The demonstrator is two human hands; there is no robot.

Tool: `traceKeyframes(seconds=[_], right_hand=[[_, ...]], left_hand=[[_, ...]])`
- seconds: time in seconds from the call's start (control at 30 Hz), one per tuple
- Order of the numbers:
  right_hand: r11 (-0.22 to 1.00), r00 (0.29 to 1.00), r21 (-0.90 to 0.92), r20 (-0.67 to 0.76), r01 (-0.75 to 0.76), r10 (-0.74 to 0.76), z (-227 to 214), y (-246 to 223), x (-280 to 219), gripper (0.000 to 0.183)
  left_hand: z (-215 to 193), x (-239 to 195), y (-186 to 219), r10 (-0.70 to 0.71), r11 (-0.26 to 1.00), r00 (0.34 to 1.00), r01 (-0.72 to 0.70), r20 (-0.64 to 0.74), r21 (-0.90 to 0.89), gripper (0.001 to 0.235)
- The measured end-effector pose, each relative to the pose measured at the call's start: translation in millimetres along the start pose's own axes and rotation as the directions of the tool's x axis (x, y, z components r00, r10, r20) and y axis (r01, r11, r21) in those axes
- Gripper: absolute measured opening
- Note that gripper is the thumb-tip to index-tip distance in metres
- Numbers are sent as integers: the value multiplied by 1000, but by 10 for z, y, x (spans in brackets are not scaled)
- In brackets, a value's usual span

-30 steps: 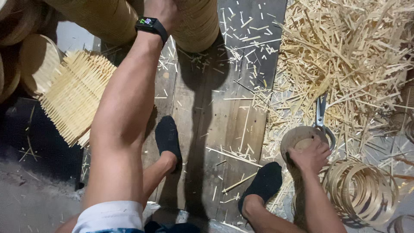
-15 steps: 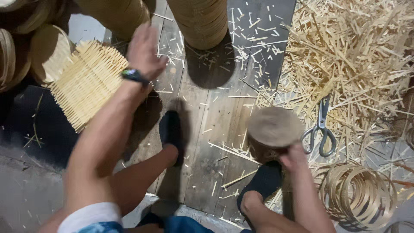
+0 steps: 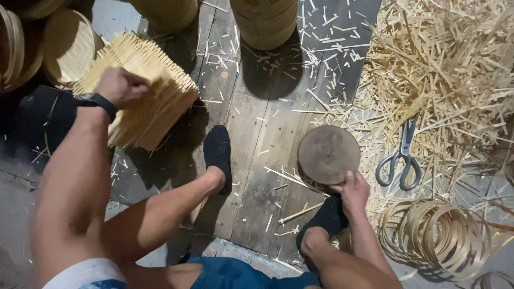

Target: The person places a circular bamboo ring onto a flat woven bamboo mat, then uses shears to trim the excess mat material around the ring. The person repeats this process multiple times, stacking the finished circular bases.

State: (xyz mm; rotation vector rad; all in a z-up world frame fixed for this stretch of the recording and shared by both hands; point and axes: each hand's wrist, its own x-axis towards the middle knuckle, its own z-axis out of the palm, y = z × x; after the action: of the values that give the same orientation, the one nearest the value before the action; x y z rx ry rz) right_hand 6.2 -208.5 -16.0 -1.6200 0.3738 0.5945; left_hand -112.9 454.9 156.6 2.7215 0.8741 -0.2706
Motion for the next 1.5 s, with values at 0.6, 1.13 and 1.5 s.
traceKeyframes(seconds=[0.6, 1.13, 1.5], right_hand=[[995, 969, -23, 227, -95, 98, -4, 713, 143, 35], [993, 968, 72, 241, -95, 76, -3, 580, 107, 32], [993, 967, 89, 248, -81, 57, -72, 587, 120, 33]], left_hand=[[182, -626, 550, -92, 965, 983, 48, 159, 260, 82], [-612, -615, 264, 21, 986, 963, -65, -269, -154, 21], [204, -647, 406, 172, 922, 975, -107, -143, 372, 95]])
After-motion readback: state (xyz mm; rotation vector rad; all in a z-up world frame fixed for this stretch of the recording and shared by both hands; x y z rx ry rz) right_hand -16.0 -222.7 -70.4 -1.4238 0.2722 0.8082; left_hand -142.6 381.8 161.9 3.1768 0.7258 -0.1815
